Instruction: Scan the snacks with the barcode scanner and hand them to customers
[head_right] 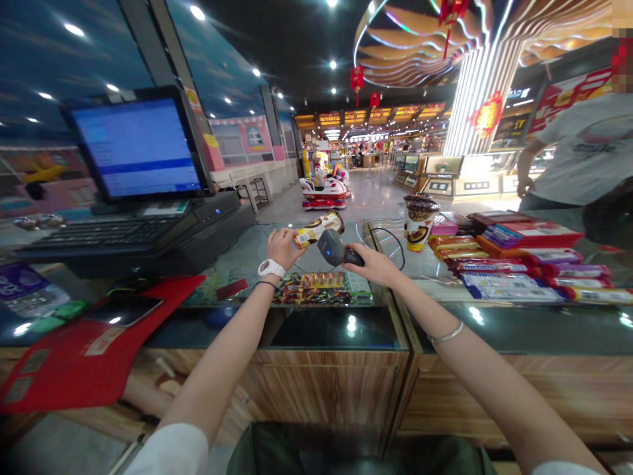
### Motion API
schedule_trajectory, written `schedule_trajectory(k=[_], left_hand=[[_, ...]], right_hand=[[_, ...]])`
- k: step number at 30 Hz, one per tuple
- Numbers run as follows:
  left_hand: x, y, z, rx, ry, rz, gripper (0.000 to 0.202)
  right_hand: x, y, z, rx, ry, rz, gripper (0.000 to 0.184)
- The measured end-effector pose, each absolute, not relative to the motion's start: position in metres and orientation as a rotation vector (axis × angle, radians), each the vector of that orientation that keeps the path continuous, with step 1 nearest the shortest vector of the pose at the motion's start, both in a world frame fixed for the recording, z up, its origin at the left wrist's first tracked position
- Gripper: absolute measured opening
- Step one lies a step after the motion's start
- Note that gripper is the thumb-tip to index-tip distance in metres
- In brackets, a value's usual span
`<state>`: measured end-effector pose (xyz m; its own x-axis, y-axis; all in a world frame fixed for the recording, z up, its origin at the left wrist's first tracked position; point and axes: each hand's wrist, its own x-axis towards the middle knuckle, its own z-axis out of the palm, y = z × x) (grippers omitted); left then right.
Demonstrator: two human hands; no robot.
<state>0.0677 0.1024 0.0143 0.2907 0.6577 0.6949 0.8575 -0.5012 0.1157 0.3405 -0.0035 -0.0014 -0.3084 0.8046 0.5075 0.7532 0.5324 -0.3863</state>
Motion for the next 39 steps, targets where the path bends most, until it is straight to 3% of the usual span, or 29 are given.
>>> schedule_trajectory(k=[13, 21, 26, 31, 34, 39], left_hand=[[0.078, 0.094, 0.018, -2.31, -1.311, -1.084, 0.041], [0.084, 0.087, 0.021, -2.328, -1.324, -1.197, 0.042], [0.092, 0.08, 0.024, -2.359, -1.348, -1.517, 0.044], [0.107, 0.072, 0.024, -2.551, -1.301, -1.933, 0.047], [0.117, 0.068, 0.023, -2.684, -1.259, -2.025, 0.048], [0.126, 0.065, 0.02, -2.857, -1.266, -2.022, 0.041]], right_hand=[[0.362, 0.026, -0.023, -1.226, -2.356, 0.073, 0.052], [0.364, 0.03, -0.026, -1.2, -2.288, 0.27, 0.052], [0.362, 0.031, -0.02, -1.202, -1.907, 0.586, 0.053], [0.356, 0.027, -0.006, -0.932, -1.45, 0.869, 0.06], [0.349, 0.021, 0.0, -0.813, -1.254, 0.999, 0.062], [0.338, 0.01, 0.007, -0.706, -1.114, 1.139, 0.047]])
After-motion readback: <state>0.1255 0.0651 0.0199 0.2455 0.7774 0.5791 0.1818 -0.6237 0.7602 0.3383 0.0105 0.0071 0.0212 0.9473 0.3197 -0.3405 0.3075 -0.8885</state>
